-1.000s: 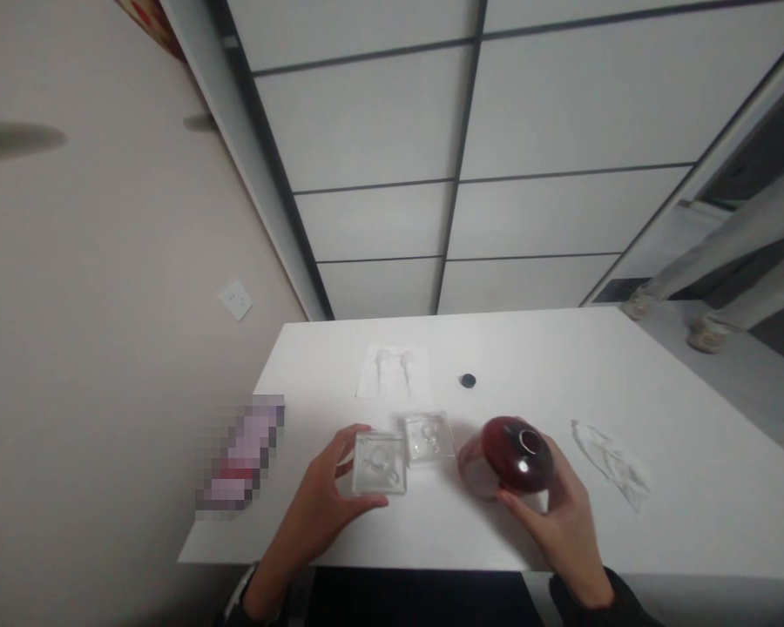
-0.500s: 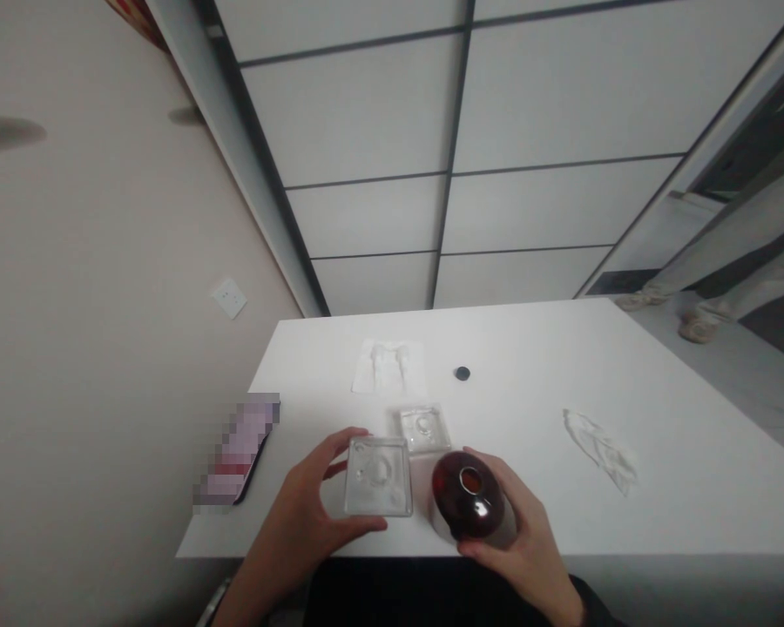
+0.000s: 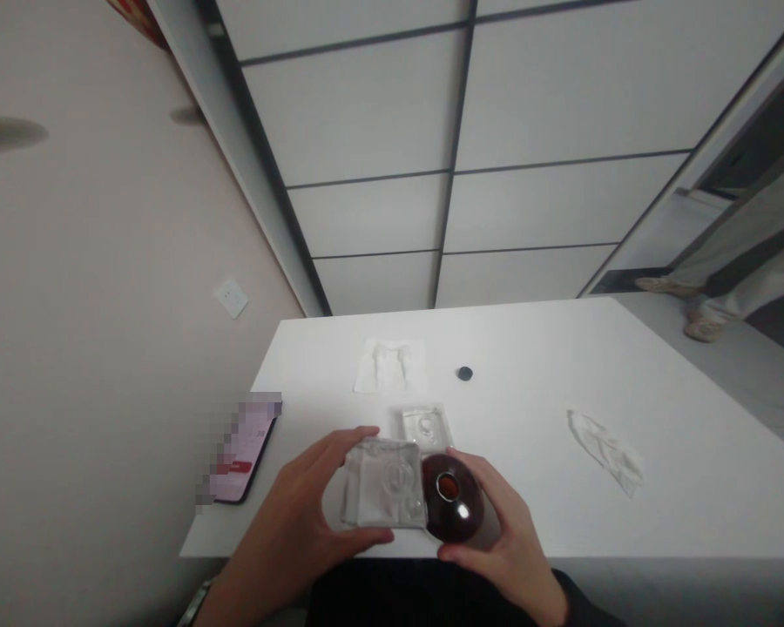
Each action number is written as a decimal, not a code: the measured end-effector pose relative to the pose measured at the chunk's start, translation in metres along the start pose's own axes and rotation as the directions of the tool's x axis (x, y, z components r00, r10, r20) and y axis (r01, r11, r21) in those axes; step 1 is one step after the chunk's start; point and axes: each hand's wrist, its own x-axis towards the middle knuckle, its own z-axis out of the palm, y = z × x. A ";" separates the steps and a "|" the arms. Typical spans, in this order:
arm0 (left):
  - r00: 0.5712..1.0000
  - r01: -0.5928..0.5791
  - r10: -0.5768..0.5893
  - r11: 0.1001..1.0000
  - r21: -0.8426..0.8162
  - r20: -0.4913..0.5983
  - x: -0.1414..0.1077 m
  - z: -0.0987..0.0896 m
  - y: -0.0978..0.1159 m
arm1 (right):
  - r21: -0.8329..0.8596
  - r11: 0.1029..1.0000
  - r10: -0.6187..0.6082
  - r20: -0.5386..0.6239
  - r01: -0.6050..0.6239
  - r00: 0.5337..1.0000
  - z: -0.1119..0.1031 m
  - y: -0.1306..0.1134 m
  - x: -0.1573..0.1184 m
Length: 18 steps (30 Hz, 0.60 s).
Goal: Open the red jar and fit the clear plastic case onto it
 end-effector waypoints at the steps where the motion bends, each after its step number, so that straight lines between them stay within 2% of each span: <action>1: 1.000 -0.009 0.009 1.000 0.014 0.005 0.000 -0.001 0.001 | 0.004 1.000 0.001 -0.002 -0.001 1.000 0.000 -0.001 0.001; 18: 0.989 -0.144 0.134 0.967 0.210 0.063 0.007 -0.020 0.014 | -0.033 0.999 -0.034 0.005 0.034 0.999 0.003 -0.007 0.010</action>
